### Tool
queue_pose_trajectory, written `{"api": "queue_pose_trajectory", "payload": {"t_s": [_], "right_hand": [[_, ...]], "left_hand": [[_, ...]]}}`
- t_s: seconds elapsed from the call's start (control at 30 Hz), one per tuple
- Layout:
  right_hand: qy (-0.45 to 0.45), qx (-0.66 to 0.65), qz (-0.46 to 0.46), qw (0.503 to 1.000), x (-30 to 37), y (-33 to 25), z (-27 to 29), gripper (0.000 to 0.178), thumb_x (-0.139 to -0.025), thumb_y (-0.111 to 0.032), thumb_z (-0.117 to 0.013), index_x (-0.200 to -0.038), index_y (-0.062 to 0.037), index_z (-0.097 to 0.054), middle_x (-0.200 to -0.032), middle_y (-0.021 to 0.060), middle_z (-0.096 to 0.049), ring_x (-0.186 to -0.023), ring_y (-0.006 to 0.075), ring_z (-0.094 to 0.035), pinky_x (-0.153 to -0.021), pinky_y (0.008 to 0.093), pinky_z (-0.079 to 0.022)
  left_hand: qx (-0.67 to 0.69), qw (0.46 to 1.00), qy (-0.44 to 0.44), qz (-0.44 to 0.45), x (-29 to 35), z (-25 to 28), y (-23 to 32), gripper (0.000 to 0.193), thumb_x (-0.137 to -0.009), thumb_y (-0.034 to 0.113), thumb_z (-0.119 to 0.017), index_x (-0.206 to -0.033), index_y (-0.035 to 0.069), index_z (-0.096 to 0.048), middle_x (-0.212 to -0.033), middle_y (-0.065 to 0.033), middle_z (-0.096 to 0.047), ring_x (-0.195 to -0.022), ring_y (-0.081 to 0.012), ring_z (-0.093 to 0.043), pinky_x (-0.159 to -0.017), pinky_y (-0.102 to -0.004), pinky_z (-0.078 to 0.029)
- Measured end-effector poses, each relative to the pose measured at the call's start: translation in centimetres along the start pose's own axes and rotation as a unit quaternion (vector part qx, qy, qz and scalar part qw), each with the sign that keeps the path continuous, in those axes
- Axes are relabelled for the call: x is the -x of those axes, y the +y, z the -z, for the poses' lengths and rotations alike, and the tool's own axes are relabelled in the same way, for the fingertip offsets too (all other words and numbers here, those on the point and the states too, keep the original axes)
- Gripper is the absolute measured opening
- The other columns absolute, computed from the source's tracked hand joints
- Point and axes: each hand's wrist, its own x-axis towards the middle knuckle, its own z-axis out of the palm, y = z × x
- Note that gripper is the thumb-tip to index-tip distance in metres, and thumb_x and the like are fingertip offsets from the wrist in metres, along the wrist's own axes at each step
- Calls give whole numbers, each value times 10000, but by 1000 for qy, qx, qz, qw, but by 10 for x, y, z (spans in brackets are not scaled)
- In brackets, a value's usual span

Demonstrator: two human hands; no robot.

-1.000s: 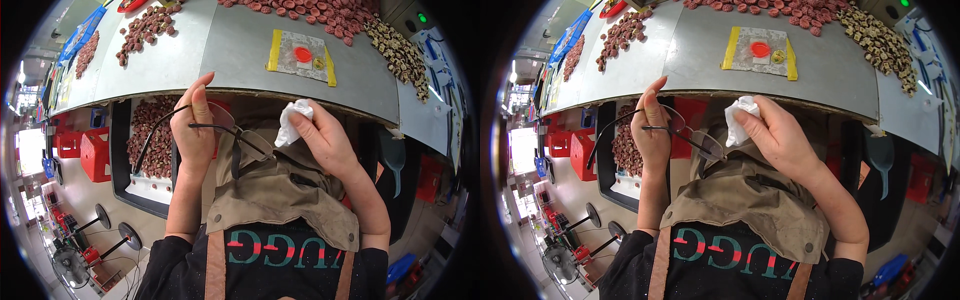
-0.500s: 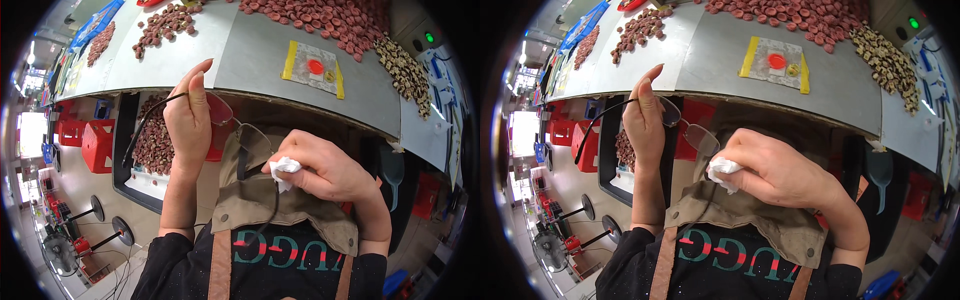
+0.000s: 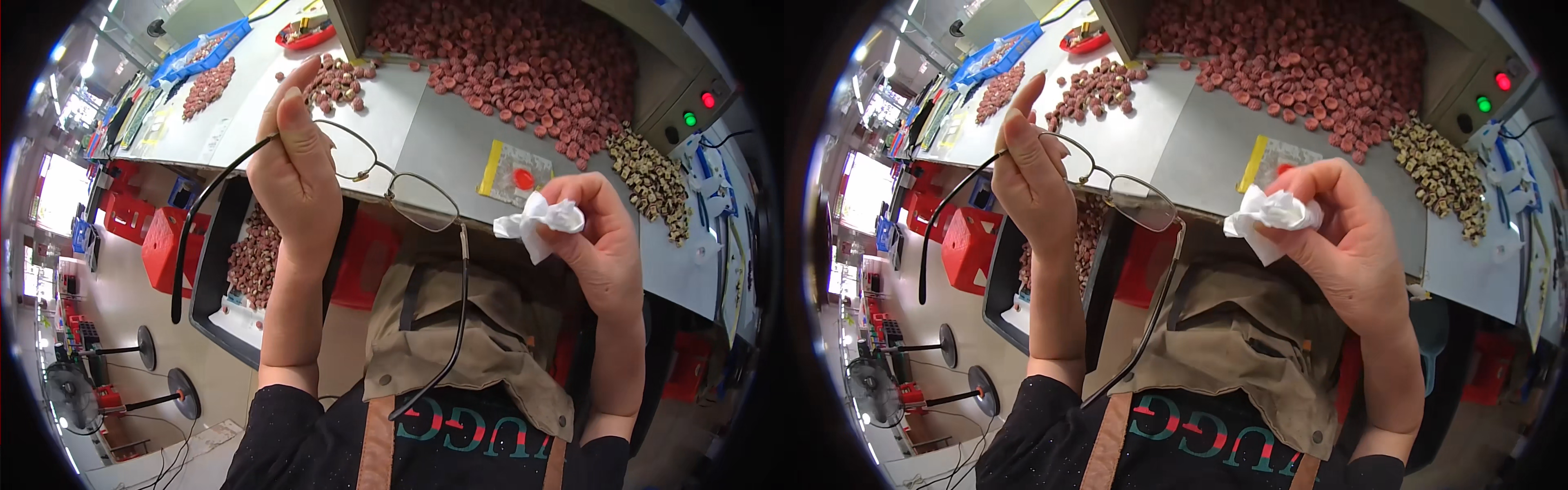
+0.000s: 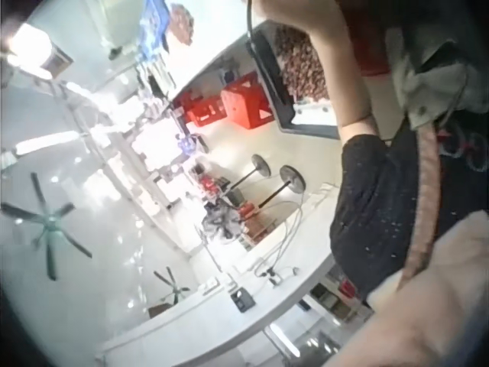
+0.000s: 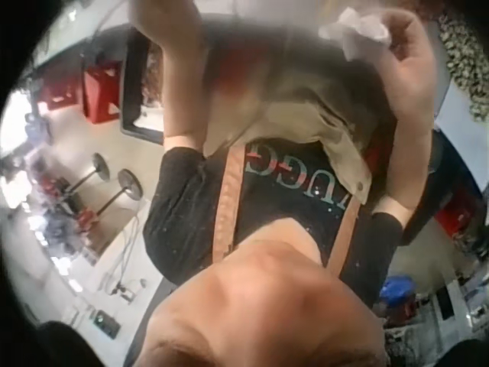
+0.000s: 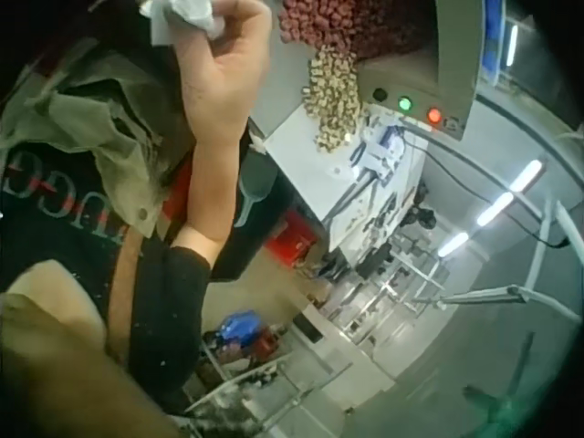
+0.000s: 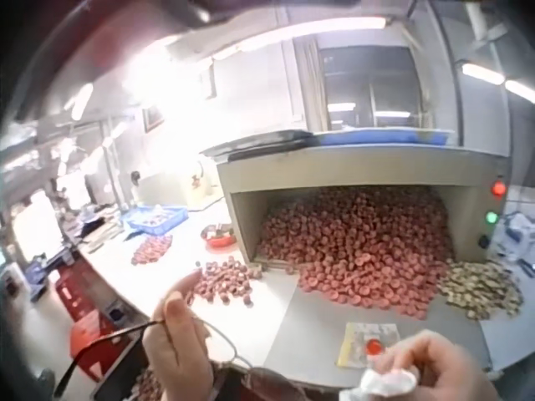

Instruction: The person assembles small figurine pieces by applying glue and attaching parts by hand, pauses to clean their eyeglasses with a tissue, and returns to assembling the figurine pieces.

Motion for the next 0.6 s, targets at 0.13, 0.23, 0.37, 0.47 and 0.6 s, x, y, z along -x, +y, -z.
{"api": "queue_pose_trajectory", "payload": {"t_s": [0.13,0.23,0.37,0.47,0.6], "right_hand": [[-4,67,75,995,-23,-34,2,236,-904,-96,-655,-1096,0,-557,-1057,48,-607,-943,93,-583,-822,247,-489],[-3,161,54,985,-39,-60,2,271,-933,-176,-616,-1144,-11,-574,-1028,35,-629,-939,88,-585,-820,239,-473],[-78,208,46,974,-59,-64,-10,271,-937,-218,-623,-1071,17,-607,-905,29,-636,-830,72,-596,-728,213,-476],[-117,184,-1,976,-63,-64,-16,235,-934,-193,-624,-1041,16,-611,-849,4,-621,-767,62,-568,-691,211,-458],[-138,191,-33,971,-64,-59,-19,157,-904,-141,-642,-952,6,-612,-768,5,-619,-698,48,-518,-610,237,-426]], "left_hand": [[22,997,24,-69,-25,-7,7,346,-1038,228,-412,-1184,-1,-627,-611,63,-499,-503,9,-336,-472,-169,-261],[8,994,44,-103,-40,-14,14,307,-1027,204,-443,-1169,20,-642,-616,49,-505,-554,-32,-408,-546,-193,-345],[-19,988,38,-148,-55,-20,31,255,-1000,179,-493,-1129,46,-669,-668,-6,-600,-600,-105,-499,-784,-267,-423],[-25,976,73,-205,-61,-35,35,222,-972,187,-549,-1125,90,-679,-674,-6,-616,-648,-129,-575,-809,-284,-422],[-44,965,65,-250,-67,-40,45,216,-964,182,-564,-1122,91,-680,-678,-8,-622,-639,-130,-572,-813,-299,-419]]}}
